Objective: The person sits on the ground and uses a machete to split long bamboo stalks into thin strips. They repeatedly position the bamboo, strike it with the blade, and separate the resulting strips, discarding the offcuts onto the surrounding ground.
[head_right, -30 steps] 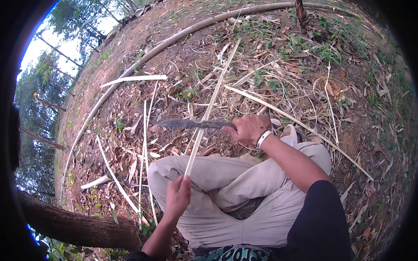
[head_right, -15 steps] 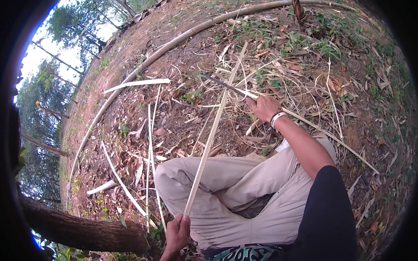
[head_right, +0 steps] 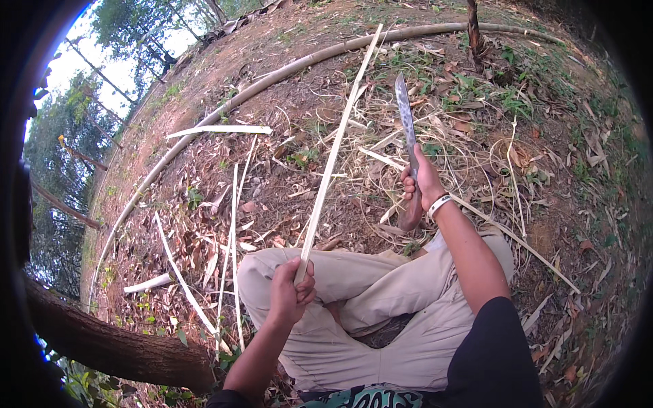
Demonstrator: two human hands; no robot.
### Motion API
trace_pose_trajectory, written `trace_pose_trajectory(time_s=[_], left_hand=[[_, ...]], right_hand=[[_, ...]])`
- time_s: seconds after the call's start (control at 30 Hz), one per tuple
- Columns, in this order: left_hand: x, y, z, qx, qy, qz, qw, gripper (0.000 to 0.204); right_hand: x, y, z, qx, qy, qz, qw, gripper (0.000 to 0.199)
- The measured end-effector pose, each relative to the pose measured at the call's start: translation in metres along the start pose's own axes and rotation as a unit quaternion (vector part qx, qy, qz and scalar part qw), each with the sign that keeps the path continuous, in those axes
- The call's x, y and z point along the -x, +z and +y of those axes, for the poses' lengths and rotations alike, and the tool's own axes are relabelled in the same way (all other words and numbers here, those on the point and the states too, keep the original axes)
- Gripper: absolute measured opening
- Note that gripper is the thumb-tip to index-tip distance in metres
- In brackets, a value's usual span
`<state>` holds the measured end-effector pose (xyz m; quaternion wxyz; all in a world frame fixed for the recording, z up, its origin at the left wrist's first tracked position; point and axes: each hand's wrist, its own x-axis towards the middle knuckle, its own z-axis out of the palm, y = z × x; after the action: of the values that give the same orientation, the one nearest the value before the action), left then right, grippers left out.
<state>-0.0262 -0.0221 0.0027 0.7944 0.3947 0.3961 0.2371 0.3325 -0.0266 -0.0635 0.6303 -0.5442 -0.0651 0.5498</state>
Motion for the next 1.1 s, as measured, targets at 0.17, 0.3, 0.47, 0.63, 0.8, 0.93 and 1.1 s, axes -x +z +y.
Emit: trace_pose_trajectory(time_s=[0.17,0.3,0.47,0.63,0.8,0.93,1.1], left_hand=[[-0.075,0.029,0.011,0.024,0.056,-0.063,0.996,0.032],[-0.119,0.038,0.021,0.038,0.053,-0.068,0.996,0.031],[-0.132,0.031,0.013,0.009,0.056,-0.054,0.997,0.032],[-0.145,0.026,-0.004,0.003,0.031,-0.007,1.0,0.031],[-0.146,0.021,-0.006,0.007,0.009,0.017,1.0,0.026],[-0.142,0.033,-0.009,-0.002,0.008,0.048,0.999,0.017],[-0.143,0.024,-0.025,-0.041,0.033,0.016,0.999,0.015]], right_hand=[[0.015,0.005,0.001,0.081,-0.132,0.034,0.987,0.075],[0.008,0.011,0.005,0.219,-0.244,0.001,0.945,0.075],[0.017,0.028,0.018,0.418,-0.314,-0.012,0.852,0.073],[0.017,0.029,0.04,0.545,-0.355,0.014,0.759,0.065],[0.04,0.052,0.03,0.646,-0.296,-0.022,0.704,0.069],[0.038,0.055,0.041,0.671,-0.323,-0.035,0.667,0.068],[0.041,0.058,0.045,0.682,-0.345,-0.059,0.643,0.068]])
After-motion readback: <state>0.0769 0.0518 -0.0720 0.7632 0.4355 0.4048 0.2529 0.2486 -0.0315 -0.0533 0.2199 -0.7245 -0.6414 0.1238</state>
